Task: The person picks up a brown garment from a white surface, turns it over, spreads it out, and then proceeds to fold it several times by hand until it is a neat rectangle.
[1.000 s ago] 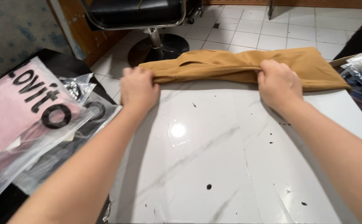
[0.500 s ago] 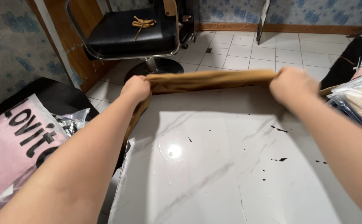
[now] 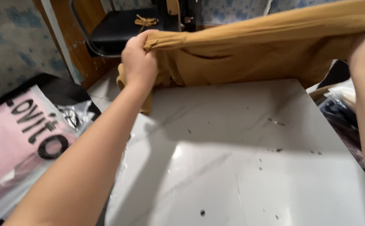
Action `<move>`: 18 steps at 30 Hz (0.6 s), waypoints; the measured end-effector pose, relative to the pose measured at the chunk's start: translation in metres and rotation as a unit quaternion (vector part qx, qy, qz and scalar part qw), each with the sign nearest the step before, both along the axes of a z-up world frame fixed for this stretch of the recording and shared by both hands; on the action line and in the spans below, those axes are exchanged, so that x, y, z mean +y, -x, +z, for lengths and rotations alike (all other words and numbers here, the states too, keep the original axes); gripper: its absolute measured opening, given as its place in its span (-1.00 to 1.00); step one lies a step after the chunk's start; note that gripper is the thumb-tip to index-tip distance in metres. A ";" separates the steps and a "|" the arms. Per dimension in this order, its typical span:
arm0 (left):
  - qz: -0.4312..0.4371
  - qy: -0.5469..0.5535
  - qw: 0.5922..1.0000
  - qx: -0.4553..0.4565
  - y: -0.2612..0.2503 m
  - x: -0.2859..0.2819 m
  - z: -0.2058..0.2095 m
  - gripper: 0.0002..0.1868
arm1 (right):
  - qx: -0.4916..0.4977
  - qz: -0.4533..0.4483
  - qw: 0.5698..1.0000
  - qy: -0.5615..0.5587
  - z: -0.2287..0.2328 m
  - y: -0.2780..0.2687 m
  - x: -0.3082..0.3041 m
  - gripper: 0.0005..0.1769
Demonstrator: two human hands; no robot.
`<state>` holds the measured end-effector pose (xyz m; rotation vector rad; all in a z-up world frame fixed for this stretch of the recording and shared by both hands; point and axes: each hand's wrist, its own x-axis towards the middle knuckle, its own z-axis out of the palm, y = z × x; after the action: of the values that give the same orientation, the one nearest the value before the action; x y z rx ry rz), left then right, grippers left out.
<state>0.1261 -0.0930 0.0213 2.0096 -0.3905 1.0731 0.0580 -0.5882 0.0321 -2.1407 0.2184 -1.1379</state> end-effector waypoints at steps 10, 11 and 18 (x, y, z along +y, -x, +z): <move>0.020 -0.354 0.925 0.140 0.158 0.065 -0.097 -0.40 | 0.197 0.195 0.953 0.120 -0.096 0.157 0.078 -0.15; 0.032 -0.356 0.923 0.146 0.164 0.068 -0.099 -0.39 | 0.241 0.173 0.945 0.135 -0.097 0.161 0.077 -0.17; 0.047 -0.395 0.900 0.177 0.202 0.087 -0.100 -0.34 | 0.576 0.114 0.801 0.117 -0.099 0.170 0.038 -0.35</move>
<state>-0.0759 -0.0056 -0.0787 2.9070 -0.6016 0.6036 -0.1121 -0.5498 -0.0670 -2.7201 0.3437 0.4334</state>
